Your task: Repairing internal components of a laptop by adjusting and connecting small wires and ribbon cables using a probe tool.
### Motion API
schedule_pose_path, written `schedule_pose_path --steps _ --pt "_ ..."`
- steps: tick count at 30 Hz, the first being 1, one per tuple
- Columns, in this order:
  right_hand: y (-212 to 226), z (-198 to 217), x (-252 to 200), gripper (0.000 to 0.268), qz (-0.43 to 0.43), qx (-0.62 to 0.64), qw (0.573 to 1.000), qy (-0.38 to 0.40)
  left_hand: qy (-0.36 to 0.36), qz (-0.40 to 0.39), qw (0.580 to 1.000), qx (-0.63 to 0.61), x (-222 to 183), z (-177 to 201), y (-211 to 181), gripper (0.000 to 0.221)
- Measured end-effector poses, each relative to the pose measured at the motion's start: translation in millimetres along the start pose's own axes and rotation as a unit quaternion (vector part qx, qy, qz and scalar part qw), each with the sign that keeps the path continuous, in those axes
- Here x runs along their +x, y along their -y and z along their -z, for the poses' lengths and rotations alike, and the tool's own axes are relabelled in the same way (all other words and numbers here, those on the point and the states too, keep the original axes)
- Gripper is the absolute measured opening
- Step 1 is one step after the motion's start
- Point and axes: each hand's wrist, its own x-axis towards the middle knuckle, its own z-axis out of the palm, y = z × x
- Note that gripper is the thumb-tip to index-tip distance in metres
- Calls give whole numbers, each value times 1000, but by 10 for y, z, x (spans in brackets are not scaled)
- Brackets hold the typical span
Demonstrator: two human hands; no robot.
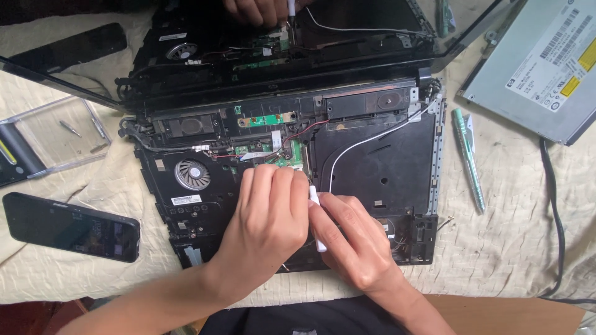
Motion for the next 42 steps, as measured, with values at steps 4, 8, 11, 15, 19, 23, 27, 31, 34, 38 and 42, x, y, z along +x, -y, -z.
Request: schedule_pose_path --steps 4,8,11,15,19,23,27,31,34,38,42 --pt "-5 15 10 21 7 29 1000 7 48 -105 982 151 81 85 61 32" --pt "15 33 23 25 2 18 1000 14 92 -117 979 136 124 112 142 33" --pt "5 14 -7 12 2 -6 1000 12 116 -107 985 65 103 10 249 31" --pt "-1 4 -35 10 9 -19 1000 10 68 -65 995 -37 15 -16 255 33" --pt "-11 -21 -35 10 5 -12 1000 13 26 -43 997 -59 7 59 199 27" --pt "15 -12 14 11 -4 -1 1000 8 61 -87 990 95 68 104 138 36" --pt "8 -35 -26 22 -13 30 999 2 75 -96 987 109 101 99 131 36" --pt "-5 -44 4 22 -8 32 999 -17 103 -106 982 122 129 113 129 37" --pt "-26 -32 -7 23 -3 38 999 -11 110 -110 979 134 167 130 88 37" --pt "-10 -9 37 24 -5 52 999 -4 122 -126 972 159 201 122 65 36" --pt "-1 14 52 22 -10 46 999 -8 149 -128 975 104 184 55 143 31"
